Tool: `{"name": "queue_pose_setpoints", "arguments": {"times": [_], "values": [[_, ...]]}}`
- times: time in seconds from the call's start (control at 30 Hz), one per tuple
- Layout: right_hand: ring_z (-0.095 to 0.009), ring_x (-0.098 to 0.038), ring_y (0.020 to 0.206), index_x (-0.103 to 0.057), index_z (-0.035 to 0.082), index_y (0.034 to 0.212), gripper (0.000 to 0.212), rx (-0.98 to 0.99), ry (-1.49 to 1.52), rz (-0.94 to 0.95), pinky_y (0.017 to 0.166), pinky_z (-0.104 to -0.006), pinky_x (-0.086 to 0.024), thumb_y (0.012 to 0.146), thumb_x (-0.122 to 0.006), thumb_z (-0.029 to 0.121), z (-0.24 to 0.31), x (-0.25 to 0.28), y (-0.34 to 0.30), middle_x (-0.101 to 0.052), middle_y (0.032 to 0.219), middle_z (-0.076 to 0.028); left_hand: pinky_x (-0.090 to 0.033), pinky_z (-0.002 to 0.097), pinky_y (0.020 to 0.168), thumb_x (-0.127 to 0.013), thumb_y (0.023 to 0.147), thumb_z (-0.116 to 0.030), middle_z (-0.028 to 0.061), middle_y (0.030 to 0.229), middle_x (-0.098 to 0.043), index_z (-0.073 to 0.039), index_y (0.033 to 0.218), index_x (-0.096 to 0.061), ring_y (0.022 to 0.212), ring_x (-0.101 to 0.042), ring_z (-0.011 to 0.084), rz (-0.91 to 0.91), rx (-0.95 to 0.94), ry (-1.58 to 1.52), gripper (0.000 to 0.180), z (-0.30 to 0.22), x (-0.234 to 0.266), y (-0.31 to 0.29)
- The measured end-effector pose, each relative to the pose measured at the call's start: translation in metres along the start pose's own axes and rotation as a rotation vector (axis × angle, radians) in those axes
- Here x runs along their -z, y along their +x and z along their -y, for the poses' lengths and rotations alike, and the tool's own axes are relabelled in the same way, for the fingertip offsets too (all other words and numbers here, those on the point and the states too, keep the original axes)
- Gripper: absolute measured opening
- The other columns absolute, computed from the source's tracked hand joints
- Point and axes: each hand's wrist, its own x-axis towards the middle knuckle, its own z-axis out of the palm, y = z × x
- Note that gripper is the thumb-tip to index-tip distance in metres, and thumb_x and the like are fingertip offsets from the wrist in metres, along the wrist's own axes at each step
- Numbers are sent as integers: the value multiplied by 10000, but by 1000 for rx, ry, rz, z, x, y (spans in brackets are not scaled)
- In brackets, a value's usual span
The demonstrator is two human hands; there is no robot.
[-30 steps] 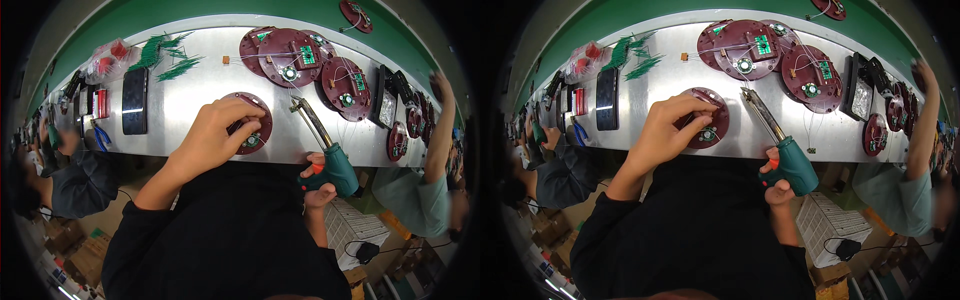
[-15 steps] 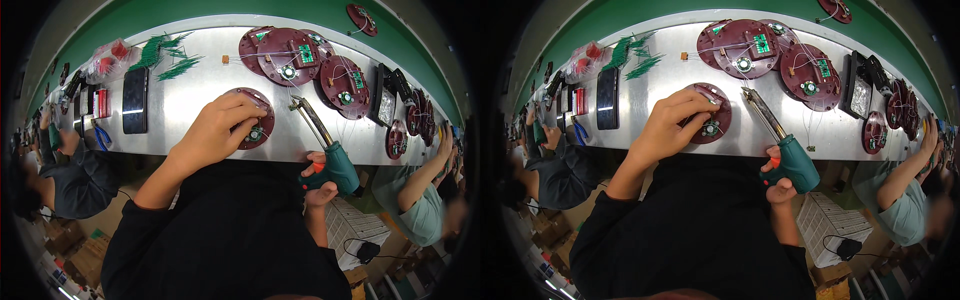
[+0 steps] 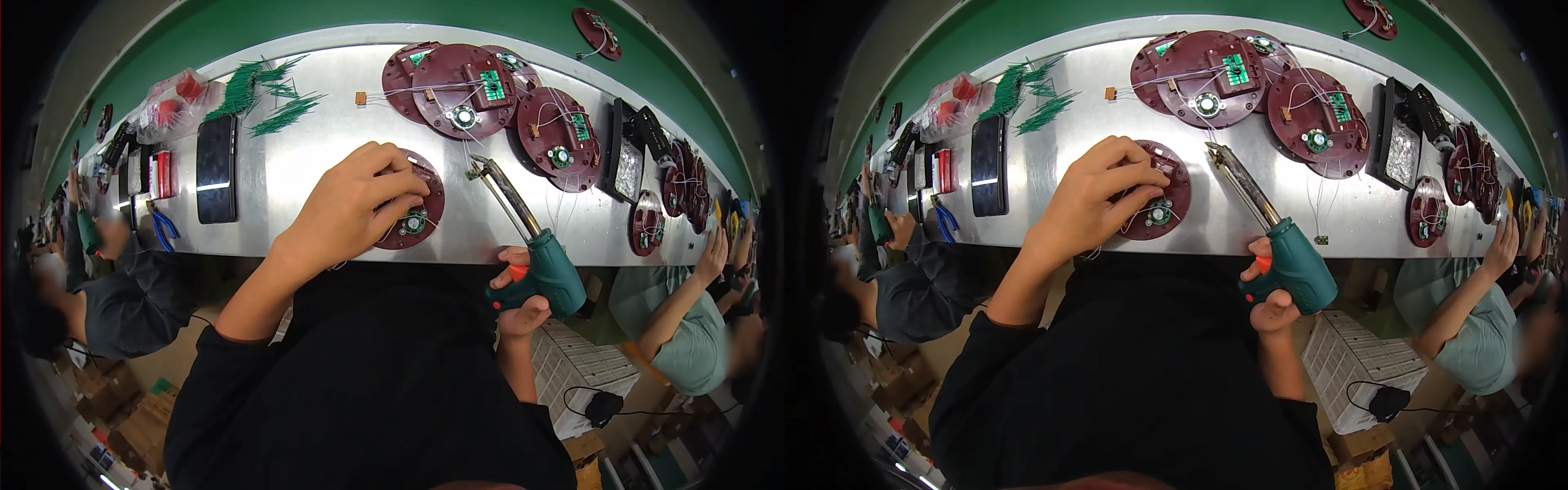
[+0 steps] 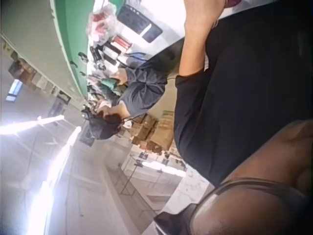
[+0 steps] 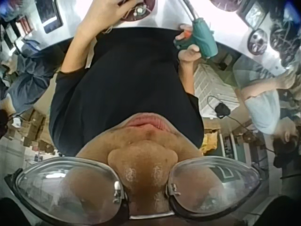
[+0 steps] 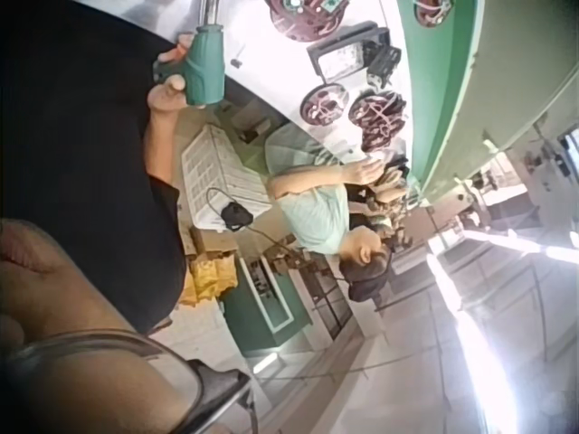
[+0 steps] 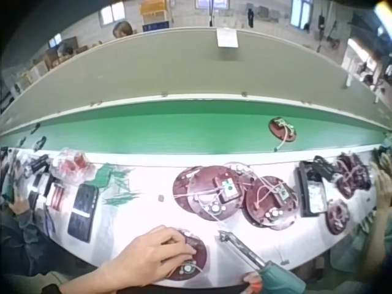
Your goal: Soldering electronic components onto circular circuit boards at an assembly line station.
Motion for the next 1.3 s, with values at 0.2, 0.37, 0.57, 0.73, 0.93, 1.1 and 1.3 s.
{"name": "queue_pose_setpoints", "arguments": {"times": [0.2, 0.37, 0.57, 0.73, 0.93, 1.1, 1.3], "values": [[-258, -675, 926, -636, -69, 1159, 1005, 11, -3, 12, 896, -394, -524, 986, -375, 885, -2, 3, -3, -656, 768, -107, -547, 391, 777, -818, 860, -90, 53, 985, -636, -80, 960, -766, 909, -642, 267, 45, 17, 9, 113, 0, 0, 1], [-242, -678, 880, -651, -87, 1161, 999, -2, 1, 27, 790, -351, -544, 978, -434, 871, 0, 4, -6, -691, 841, -146, -507, 399, 860, -804, 870, -102, 47, 1008, -631, -83, 950, -747, 961, -640, 259, 100, -40, 54, 100, 3, 3, 5], [-210, -674, 796, -659, -106, 1184, 1013, -18, -18, 42, 780, -345, -555, 966, -474, 865, 1, 4, -9, -717, 972, -190, -353, 417, 1068, -755, 873, -95, 51, 1130, -660, -81, 950, -633, 1149, -610, 264, 16, -43, 43, 145, 7, -12, 3], [-186, -689, 788, -703, -95, 1190, 930, 9, 3, 63, 703, -320, -562, 968, -569, 798, 4, 5, -3, -741, 1025, -160, -363, 415, 1102, -757, 870, -91, 85, 1236, -704, -80, 940, -626, 1163, -631, 289, -71, 55, -69, 149, 12, -20, -4], [-221, -719, 806, -776, -59, 1024, 809, 52, -13, 86, 692, -333, -578, 957, -672, 740, 4, 7, 3, -738, 828, -112, -511, 351, 998, -772, 911, -42, 116, 1202, -749, -14, 911, -669, 1081, -698, 214, -65, 375, -631, 107, 9, -19, 0], [-238, -730, 828, -769, -38, 972, 734, 48, -49, 75, 692, -339, -578, 951, -722, 694, 2, 9, 1, -740, 810, -74, -496, 339, 1050, -767, 939, -15, 132, 1239, -715, 5, 948, -698, 1159, -665, 203, 55, 349, -649, 72, 18, -10, 6], [-263, -750, 857, -737, 32, 850, 637, 171, -48, 111, 688, -338, -580, 967, -722, 658, 3, 6, 12, -734, 823, -77, -501, 322, 1005, -761, 899, 18, 114, 1200, -708, 6, 922, -710, 1124, -658, 200, -26, 332, -529, 57, -1, -16, 5]]}}
